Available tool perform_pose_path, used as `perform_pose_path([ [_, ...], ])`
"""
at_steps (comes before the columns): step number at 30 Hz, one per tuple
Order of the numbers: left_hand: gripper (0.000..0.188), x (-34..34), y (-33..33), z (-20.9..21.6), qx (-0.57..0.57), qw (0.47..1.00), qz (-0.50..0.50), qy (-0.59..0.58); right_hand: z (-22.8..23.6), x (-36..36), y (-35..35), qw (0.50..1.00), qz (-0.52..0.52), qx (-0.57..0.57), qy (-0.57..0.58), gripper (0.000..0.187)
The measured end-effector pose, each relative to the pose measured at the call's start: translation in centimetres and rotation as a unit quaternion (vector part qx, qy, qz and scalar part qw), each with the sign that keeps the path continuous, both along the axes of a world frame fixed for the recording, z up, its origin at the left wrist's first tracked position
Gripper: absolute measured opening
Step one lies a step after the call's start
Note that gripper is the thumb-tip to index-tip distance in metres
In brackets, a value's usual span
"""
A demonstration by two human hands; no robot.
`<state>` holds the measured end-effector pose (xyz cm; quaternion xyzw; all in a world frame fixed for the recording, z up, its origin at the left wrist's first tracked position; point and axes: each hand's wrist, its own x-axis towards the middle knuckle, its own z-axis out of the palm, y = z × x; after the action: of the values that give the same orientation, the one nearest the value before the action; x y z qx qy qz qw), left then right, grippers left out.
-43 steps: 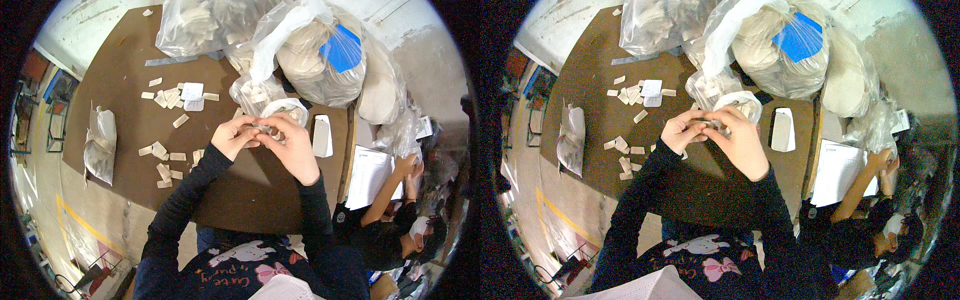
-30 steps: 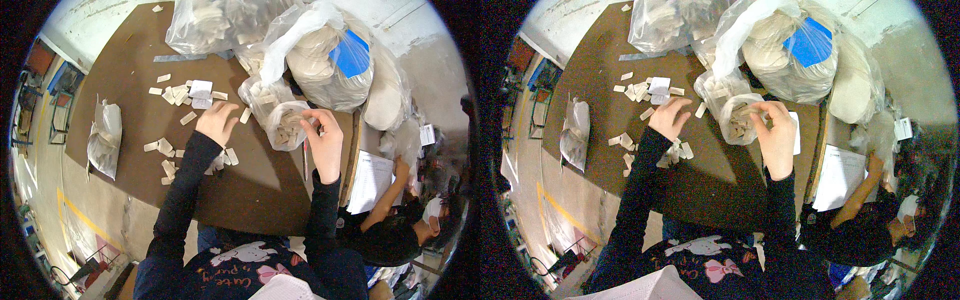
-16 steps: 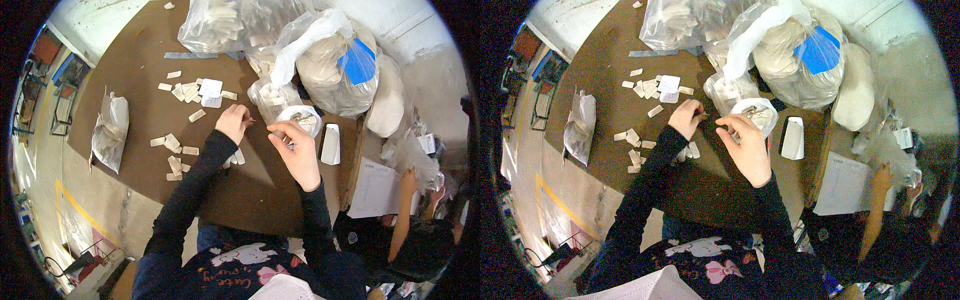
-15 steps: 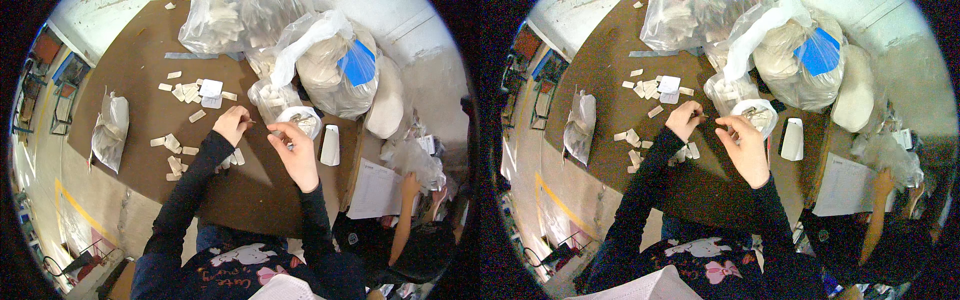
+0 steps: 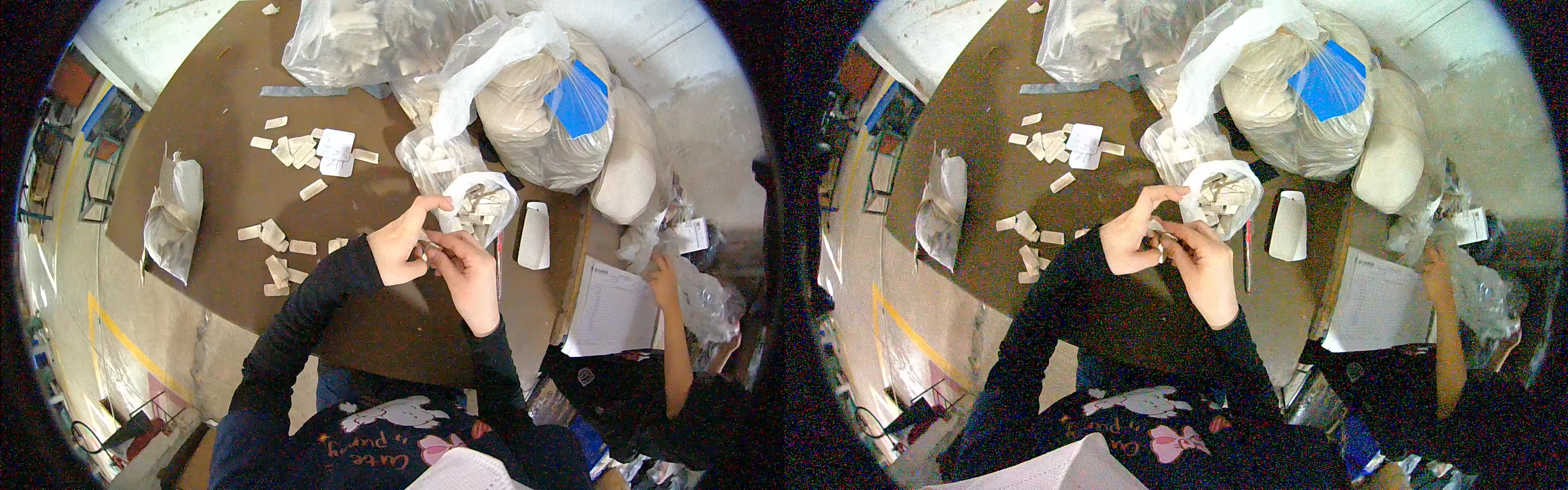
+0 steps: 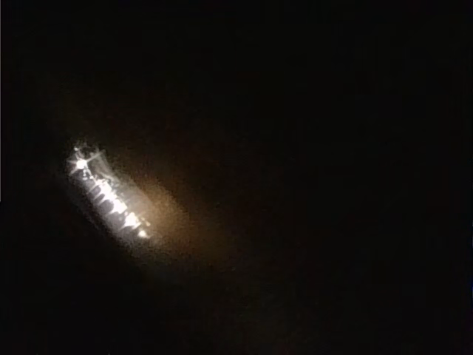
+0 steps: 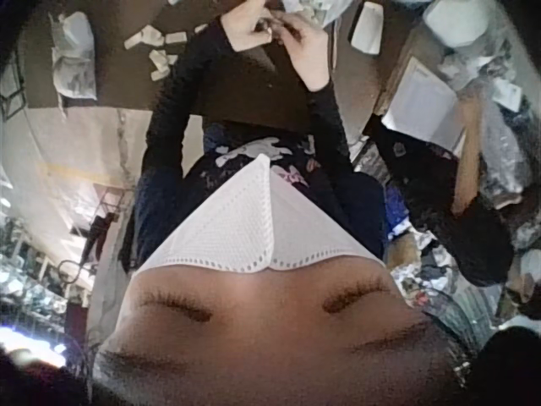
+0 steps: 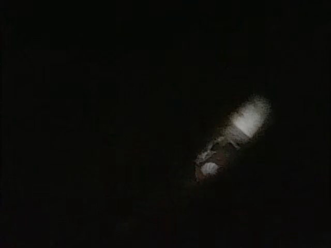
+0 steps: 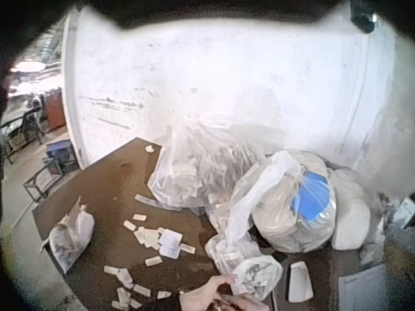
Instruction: The person picks up small rectangular blocks from a table and places them into a clear plastic bag. They handle the blocks one at a time, occasionally adjusting the bag and continuing to transfer blocks until the bag is filled.
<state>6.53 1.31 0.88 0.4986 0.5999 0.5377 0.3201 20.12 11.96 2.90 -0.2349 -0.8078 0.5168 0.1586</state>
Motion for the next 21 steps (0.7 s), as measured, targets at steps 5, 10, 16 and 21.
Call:
perform_pose_path([
  [5,0.080,0.3,0.7,-1.5,0.068,0.995,-0.032,0.073,0.6,0.2,0.4,0.995,0.037,0.087,-0.023,0.013],
  [10,0.057,-3.9,-1.0,-0.6,-0.004,0.997,0.046,0.065,2.0,0.1,2.7,0.986,-0.062,0.155,0.012,0.010],
  [16,0.032,-11.6,-7.2,-3.4,-0.248,0.852,0.342,0.309,3.2,-0.7,5.1,0.978,-0.100,0.184,0.021,0.021],
  [21,0.015,-11.5,-7.1,-3.5,-0.311,0.845,0.336,0.277,2.7,-1.3,1.1,0.984,0.016,0.175,-0.011,0.034],
])
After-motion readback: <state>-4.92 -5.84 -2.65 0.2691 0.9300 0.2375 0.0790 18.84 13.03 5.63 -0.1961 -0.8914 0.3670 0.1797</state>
